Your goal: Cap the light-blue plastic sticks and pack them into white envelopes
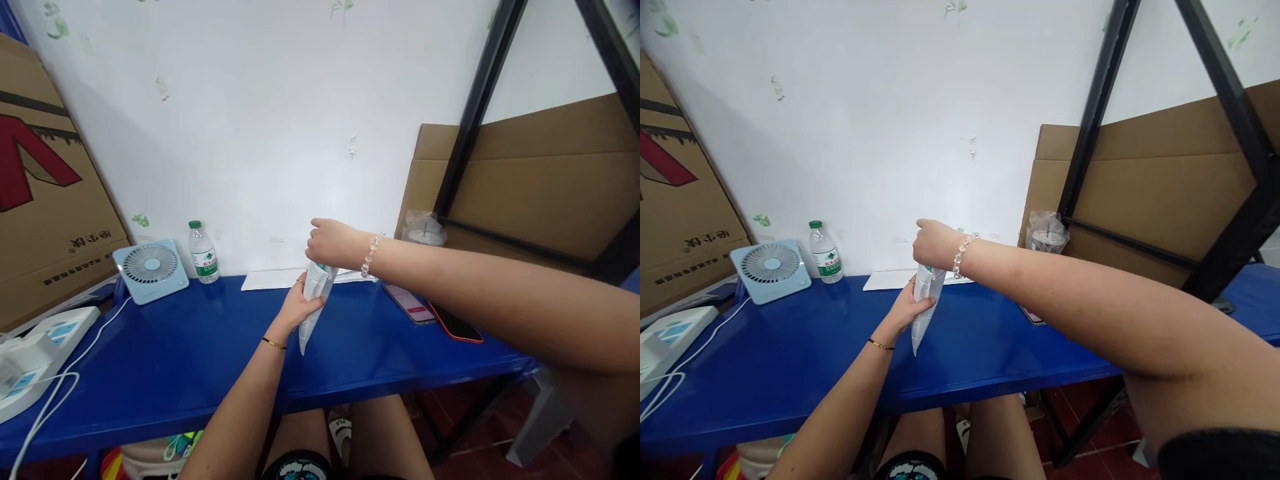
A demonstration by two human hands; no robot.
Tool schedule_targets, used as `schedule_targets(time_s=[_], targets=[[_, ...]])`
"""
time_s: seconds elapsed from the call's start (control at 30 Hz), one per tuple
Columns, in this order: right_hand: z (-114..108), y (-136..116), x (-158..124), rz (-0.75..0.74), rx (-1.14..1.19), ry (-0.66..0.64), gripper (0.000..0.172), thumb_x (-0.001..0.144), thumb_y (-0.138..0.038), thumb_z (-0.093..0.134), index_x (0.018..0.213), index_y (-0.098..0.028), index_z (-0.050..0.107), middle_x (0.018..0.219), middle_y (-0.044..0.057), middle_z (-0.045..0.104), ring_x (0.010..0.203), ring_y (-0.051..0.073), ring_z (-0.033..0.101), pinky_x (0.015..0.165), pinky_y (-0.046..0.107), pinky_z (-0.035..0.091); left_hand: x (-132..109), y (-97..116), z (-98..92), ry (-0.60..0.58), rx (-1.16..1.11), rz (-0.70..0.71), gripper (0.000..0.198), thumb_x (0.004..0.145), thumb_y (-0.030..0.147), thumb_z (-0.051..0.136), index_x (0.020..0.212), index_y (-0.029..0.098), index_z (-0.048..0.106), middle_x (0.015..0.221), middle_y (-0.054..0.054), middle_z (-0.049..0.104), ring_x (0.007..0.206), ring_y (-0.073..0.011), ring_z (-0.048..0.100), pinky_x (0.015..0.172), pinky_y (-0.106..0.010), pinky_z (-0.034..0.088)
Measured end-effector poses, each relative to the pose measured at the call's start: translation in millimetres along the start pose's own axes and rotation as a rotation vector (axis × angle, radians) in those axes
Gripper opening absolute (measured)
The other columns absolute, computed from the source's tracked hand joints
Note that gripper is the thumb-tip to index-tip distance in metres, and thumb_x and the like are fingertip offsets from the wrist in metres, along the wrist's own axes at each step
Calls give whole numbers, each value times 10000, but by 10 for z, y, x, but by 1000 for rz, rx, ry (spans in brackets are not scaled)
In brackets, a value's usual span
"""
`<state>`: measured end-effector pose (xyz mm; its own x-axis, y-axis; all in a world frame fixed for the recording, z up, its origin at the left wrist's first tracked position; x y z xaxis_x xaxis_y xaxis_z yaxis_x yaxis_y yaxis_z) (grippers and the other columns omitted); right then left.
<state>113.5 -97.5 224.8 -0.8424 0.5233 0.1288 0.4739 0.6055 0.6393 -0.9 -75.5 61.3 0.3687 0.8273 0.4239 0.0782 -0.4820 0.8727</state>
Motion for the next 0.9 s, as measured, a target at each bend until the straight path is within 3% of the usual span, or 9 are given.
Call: schedule_targets(time_s=[0.17, 0.27, 0.4, 0.5, 0.57, 0.63, 0.73, 0.8, 0.9], targets=[[-137, 63, 5, 21, 82, -33, 169, 718, -17, 587, 647, -168, 619, 627, -12, 595, 660, 123, 544, 738, 305, 320, -34, -38, -27, -23, -95, -48, 606, 665, 295, 651, 1205, 153, 418, 1063, -77, 581, 932, -221, 555, 794, -333, 448], [-191, 191, -66, 32, 317, -41, 65, 714, -160, 670, 778, -170, 664, 748, -11, 623, 667, 109, 541, 676, 262, 348, -79, -33, -83, -98, -221, -79, 640, 665, 331, 657, 1233, 142, 430, 1077, -100, 593, 975, -246, 556, 825, -354, 442], [-135, 330, -213, 15, 801, -101, 284, 756, -419, 615, 804, -144, 667, 737, -29, 610, 647, 85, 525, 614, 213, 370, -139, -24, -127, -234, -452, -85, 663, 652, 371, 676, 1237, 138, 469, 1170, -133, 577, 1073, -282, 529, 886, -374, 425], [15, 330, -284, 118, 956, -169, 331, 844, -440, 502, 839, -140, 640, 709, -19, 601, 622, 91, 508, 584, 217, 371, -145, -24, -113, -116, -497, -127, 646, 668, 382, 693, 1237, 176, 463, 1181, -112, 583, 1040, -259, 555, 867, -367, 442], [135, 293, -305, 227, 962, -101, 319, 857, -426, 500, 986, -152, 601, 842, 11, 619, 678, 107, 529, 604, 225, 385, -134, -23, -90, -36, -494, -154, 583, 695, 390, 684, 1201, 176, 488, 1138, -102, 609, 998, -239, 577, 852, -358, 452], [241, 243, -316, 329, 875, 54, 375, 859, -413, 511, 1148, -174, 521, 1028, 51, 593, 750, 120, 548, 653, 241, 398, -117, -27, -70, 1, -502, -168, 538, 713, 396, 671, 1174, 169, 508, 1097, -96, 630, 967, -231, 591, 834, -350, 462], [344, 147, -327, 334, 615, 217, 349, 902, -403, 438, 1158, -184, 532, 1187, 91, 517, 839, 145, 548, 736, 282, 383, -83, -54, -62, 21, -529, -187, 488, 732, 397, 646, 1147, 166, 532, 1047, -84, 651, 922, -224, 610, 801, -338, 474], [382, 78, -323, 229, 499, 196, 353, 904, -431, 422, 1055, -168, 602, 1137, 98, 541, 873, 167, 539, 763, 299, 363, -53, -80, -64, 34, -536, -204, 458, 743, 399, 625, 1128, 163, 545, 1008, -75, 662, 885, -219, 621, 787, -335, 478], [437, 38, -306, 134, 571, 88, 365, 896, -448, 429, 887, -150, 639, 849, 54, 604, 745, 144, 528, 675, 259, 354, 5, -108, -66, 11, -522, -221, 475, 750, 411, 605, 1148, 159, 540, 991, -75, 667, 872, -229, 626, 788, -347, 480]])
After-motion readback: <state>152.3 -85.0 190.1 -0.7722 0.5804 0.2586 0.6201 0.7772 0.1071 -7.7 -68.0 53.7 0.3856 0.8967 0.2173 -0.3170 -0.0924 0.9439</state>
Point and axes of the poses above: each hand's wrist, its own x-axis towards the middle knuckle, its own z-axis out of the palm, y = z × x, the point moved 1 cm from there along x, towards the middle knuckle
